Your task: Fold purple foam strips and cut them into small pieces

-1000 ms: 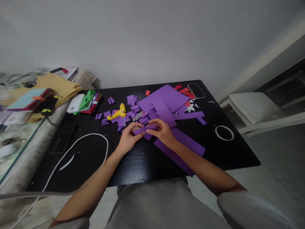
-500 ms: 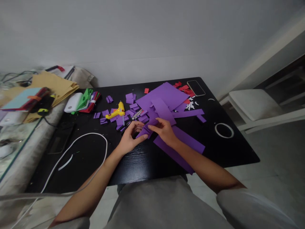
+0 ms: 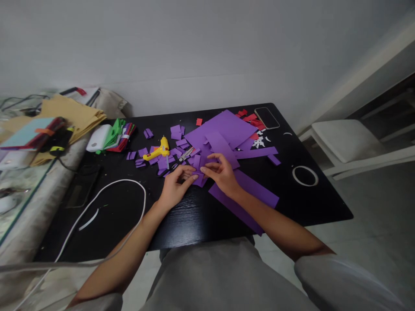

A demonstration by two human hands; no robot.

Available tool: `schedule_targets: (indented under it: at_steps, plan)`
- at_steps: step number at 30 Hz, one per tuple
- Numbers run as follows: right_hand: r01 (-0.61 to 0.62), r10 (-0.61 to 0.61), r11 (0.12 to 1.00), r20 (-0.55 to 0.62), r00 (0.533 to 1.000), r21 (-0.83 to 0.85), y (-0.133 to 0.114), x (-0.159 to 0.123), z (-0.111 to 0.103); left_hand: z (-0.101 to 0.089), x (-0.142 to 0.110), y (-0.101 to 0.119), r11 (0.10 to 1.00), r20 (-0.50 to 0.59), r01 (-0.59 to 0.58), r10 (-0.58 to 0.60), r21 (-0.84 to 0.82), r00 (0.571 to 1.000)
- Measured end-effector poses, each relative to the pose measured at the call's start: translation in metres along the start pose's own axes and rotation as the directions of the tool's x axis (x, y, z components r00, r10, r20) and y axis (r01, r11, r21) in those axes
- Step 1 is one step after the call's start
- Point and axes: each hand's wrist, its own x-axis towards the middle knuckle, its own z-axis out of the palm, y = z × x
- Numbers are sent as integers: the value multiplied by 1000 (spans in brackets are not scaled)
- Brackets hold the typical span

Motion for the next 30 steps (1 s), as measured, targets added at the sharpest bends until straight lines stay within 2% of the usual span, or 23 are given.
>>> schedule_targets:
  at_steps: [2,6,11,16,30]
  plan:
    - [66,-66,997,8,998,-32,0,-2,1,0,0,0,1000,-29,8,-8,-15,1000]
    - [174,-162,977,102,982,-125,4,-4,1,1,1,0,999,-59,13,-15,-31,998]
    - [140,-124,978,107,987,-158,5,-3,-1,0,0,0,1000,-54,-2,3,8,999]
    - [163,-149,973,94,984,-165,5,-2,-2,-2,1,1,999,-46,-17,19,39,999]
    - [189,-177,963,78,981,-193,3,-4,-1,0,0,1,997,-122,-26,35,79,992]
